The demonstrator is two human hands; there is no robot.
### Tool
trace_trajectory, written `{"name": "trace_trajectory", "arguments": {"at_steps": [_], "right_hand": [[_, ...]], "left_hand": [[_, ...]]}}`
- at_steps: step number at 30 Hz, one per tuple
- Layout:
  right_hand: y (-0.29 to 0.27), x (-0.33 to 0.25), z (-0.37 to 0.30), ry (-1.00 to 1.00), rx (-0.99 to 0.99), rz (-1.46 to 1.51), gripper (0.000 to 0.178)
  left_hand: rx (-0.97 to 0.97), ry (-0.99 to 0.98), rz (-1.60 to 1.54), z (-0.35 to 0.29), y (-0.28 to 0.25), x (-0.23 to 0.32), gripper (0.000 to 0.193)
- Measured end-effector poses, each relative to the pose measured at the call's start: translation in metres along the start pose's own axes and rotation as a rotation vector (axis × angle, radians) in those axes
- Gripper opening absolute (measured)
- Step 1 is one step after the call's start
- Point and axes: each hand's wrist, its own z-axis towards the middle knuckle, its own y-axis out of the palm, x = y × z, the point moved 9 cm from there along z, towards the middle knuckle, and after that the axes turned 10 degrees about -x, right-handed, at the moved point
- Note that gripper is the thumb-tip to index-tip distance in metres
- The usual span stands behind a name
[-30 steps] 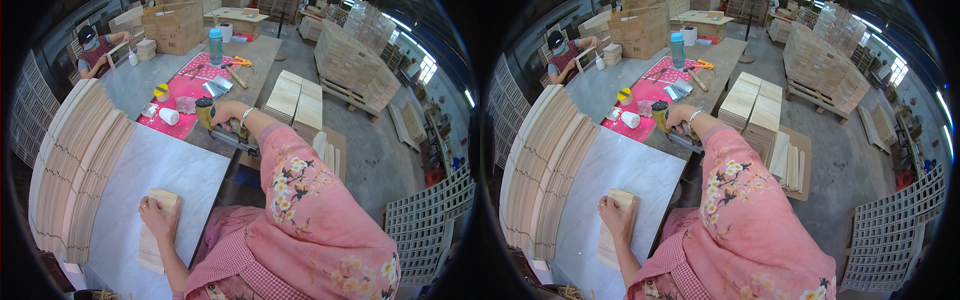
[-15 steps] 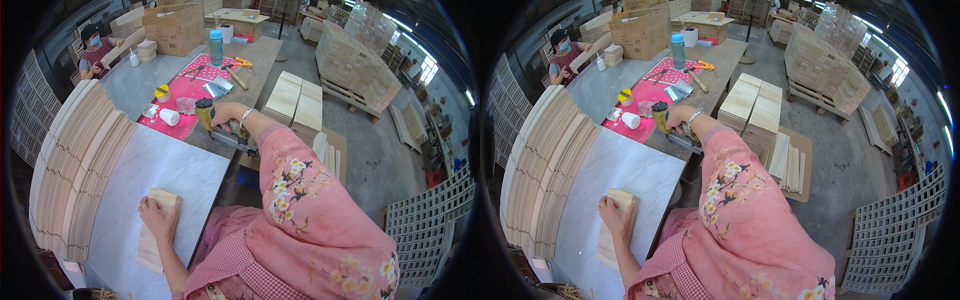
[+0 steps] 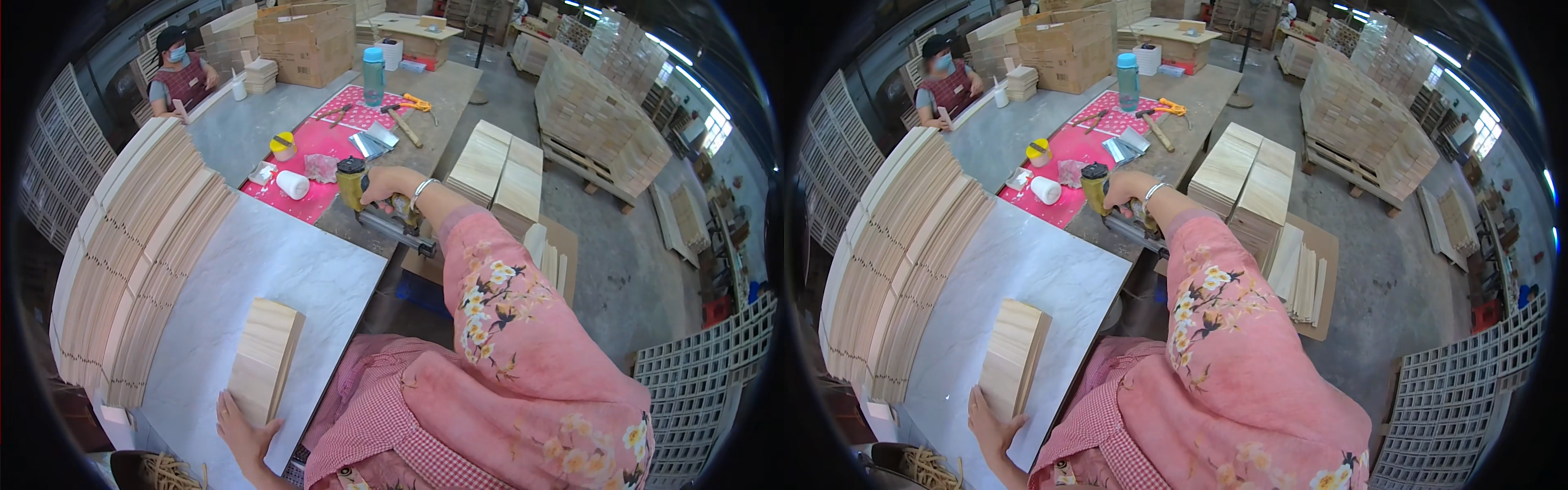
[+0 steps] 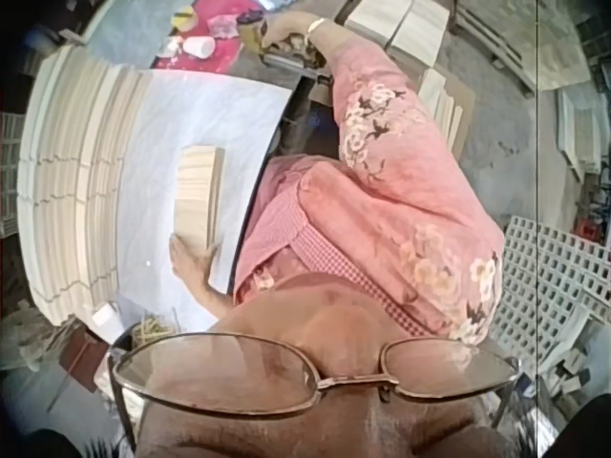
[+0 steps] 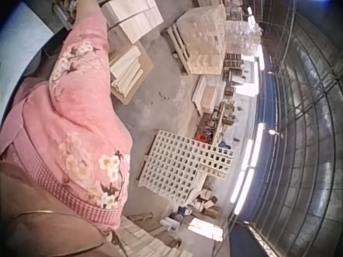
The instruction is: Assembling wooden box structures by applying glue and using a pneumatic stapler.
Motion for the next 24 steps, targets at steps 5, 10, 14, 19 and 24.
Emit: {"name": "trace_trajectory", "arguments": {"at_steps": [5, 10, 14, 19, 24], "right_hand": [[-0.002, -0.001, -0.001, -0.017, 0.001, 0.016, 0.03], [0.005, -0.005, -0.007, -0.011, -0.016, 0.039, 0.029], [0.006, 0.002, -0.001, 0.011, 0.001, 0.052, 0.031], [0.004, -0.009, -0.014, 0.027, -0.007, 0.011, 0.03], [0.006, 0.004, 0.005, 0.001, -0.012, 0.078, 0.03]], "left_hand": [[-0.14, -0.102, -0.044, -0.016, -0.004, -0.04, 0.122], [-0.113, -0.043, -0.108, -0.016, -0.001, -0.05, 0.119], [-0.036, 0.017, -0.167, -0.013, 0.0, -0.053, 0.113], [0.008, 0.056, -0.199, -0.012, -0.003, -0.047, 0.109], [0.033, 0.071, -0.281, -0.011, -0.008, -0.045, 0.107]]}}
